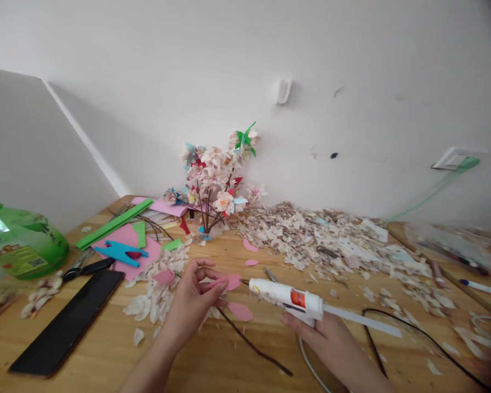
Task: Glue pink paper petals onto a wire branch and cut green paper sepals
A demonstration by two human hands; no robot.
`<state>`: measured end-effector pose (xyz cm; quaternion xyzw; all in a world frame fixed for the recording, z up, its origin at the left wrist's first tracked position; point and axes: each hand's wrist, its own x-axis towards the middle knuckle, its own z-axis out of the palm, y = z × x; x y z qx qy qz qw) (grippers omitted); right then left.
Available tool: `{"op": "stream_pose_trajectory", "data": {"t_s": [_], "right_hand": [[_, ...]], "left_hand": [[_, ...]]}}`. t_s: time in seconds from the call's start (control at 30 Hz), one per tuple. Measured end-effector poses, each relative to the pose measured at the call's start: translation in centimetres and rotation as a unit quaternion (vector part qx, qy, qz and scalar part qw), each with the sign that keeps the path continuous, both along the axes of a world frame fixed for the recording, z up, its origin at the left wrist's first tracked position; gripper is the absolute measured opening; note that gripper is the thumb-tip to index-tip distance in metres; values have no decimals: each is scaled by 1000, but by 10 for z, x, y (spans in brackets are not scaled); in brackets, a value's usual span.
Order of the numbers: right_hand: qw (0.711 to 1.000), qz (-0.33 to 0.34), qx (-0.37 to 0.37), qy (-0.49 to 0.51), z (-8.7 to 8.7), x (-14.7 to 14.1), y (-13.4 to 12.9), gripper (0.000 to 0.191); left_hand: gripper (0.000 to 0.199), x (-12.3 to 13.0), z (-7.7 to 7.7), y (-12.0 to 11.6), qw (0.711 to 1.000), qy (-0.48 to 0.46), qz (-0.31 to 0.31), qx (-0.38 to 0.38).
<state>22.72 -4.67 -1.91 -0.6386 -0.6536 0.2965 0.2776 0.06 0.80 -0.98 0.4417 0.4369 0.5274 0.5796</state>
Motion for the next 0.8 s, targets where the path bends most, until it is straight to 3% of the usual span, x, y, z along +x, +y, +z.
{"op": "stream_pose_trajectory", "data": {"t_s": [0.4, 0.63, 0.8], "right_hand": [[1000, -10, 13, -7, 13, -5, 0, 36], [999, -11, -16, -28, 5, -3, 1, 41], [1000, -26, 17, -4, 5, -3, 1, 36]], "left_hand": [[42, 0, 0, 0, 1000, 4, 6, 3], [42, 0, 3, -1, 1000, 7, 2, -7], [43, 0, 1, -1, 1000, 11, 1, -6]]}}
